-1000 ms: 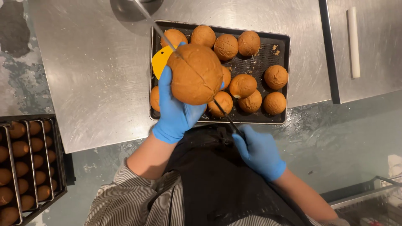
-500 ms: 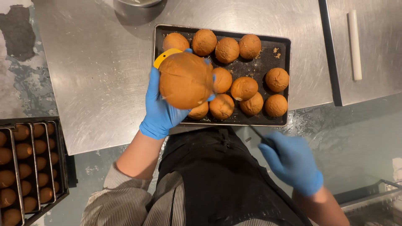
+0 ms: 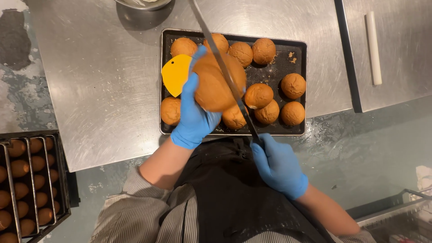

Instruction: Cutting burger buns on a tray with a serrated knife.

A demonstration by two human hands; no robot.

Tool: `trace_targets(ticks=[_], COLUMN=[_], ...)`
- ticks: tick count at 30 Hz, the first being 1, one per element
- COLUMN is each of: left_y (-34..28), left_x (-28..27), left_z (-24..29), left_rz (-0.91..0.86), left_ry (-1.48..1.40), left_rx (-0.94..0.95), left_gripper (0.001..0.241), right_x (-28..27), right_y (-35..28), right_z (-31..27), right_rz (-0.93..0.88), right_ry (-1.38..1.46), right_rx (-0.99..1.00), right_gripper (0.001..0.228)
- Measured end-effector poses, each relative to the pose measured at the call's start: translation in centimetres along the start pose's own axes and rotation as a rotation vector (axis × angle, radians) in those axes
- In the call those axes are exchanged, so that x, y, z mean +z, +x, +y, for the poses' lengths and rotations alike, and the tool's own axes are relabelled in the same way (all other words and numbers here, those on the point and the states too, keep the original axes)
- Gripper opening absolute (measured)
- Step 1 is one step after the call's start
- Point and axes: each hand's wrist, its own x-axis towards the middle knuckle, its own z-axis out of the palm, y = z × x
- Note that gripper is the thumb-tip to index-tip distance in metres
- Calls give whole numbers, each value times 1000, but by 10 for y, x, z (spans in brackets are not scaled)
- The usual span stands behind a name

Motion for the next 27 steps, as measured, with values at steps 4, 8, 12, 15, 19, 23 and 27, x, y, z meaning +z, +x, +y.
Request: trace_targets(ticks=[4, 8, 12, 15, 19, 23, 27], left_y=[9, -5, 9, 14, 8, 33, 51], left_x=[-9, -19, -4, -4, -21, -24, -29], left_z=[-1, -42, -26, -22, -61, -70, -98], left_rz=[36, 28, 65, -19, 58, 146, 137], left_ry=[-139, -71, -108, -209, -127, -244, -311], left_rx=[16, -1, -25, -42, -150, -252, -390], left_gripper=[69, 68, 70, 70, 70, 72, 75], right_x=[8, 7, 7, 12, 19, 13, 6], right_y=[-6, 11, 4, -10, 2, 4, -10], right_z=[17, 6, 14, 31, 41, 46, 75], right_rz=[-40, 36, 38, -3, 53, 107, 167], right_ry=[-2, -11, 19, 3, -23, 9, -11], right_rx=[20, -24, 14, 65, 72, 79, 128], right_gripper=[12, 13, 14, 15, 16, 16, 18])
